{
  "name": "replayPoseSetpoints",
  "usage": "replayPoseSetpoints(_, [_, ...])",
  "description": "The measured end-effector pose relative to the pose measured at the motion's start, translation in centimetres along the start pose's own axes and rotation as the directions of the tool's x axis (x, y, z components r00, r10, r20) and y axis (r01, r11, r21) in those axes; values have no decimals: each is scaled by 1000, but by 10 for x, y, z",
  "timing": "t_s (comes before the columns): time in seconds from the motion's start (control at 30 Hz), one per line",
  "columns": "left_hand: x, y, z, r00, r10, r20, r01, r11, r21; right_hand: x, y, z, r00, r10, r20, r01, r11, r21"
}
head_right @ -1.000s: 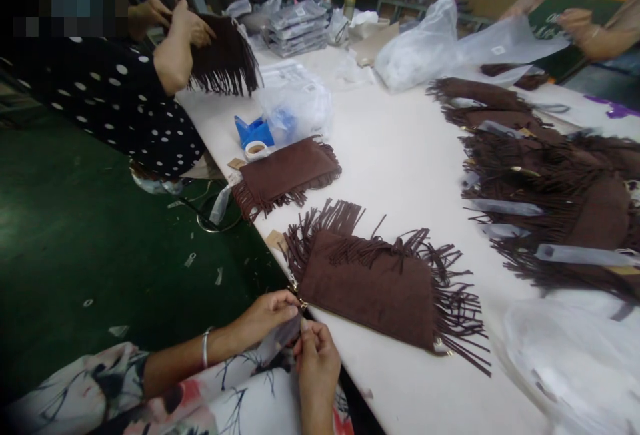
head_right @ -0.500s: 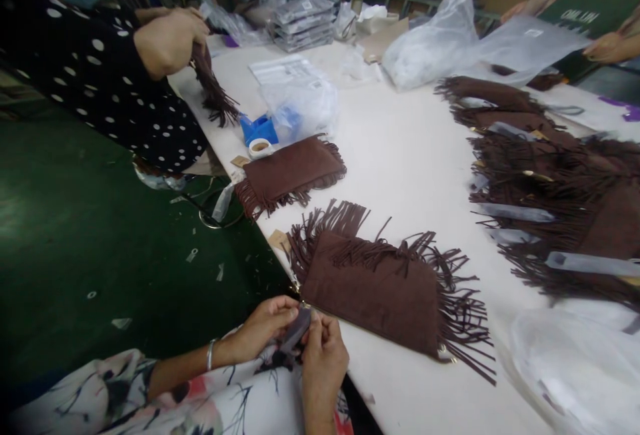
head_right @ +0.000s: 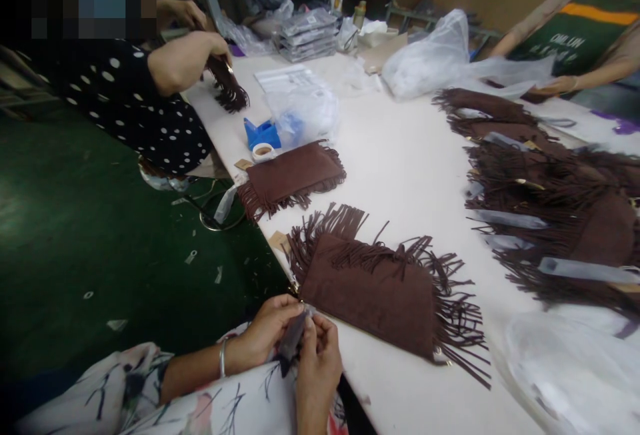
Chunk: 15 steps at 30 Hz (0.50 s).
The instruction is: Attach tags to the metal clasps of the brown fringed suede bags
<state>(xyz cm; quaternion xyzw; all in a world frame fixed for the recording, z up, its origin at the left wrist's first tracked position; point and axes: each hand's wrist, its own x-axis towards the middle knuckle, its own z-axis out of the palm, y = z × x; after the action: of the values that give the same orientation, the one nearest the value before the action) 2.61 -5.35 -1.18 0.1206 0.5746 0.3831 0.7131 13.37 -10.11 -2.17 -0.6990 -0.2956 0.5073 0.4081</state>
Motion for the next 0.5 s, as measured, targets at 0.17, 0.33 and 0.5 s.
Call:
replayPoseSetpoints(0.17, [1,-4,-1,994,97,-44,-95,994,61,4,-4,2,994,-112,-6,110,986,-127])
replayPoseSetpoints(0.33, [6,-10,-5,953,302,1,-290,916,279,2,-10,5,970,-245,6,234,919,-318])
replayPoseSetpoints(0.5, [0,-10,-8,894,436,107,-430,760,487,1,-10,10,917,-397,39,365,794,-486])
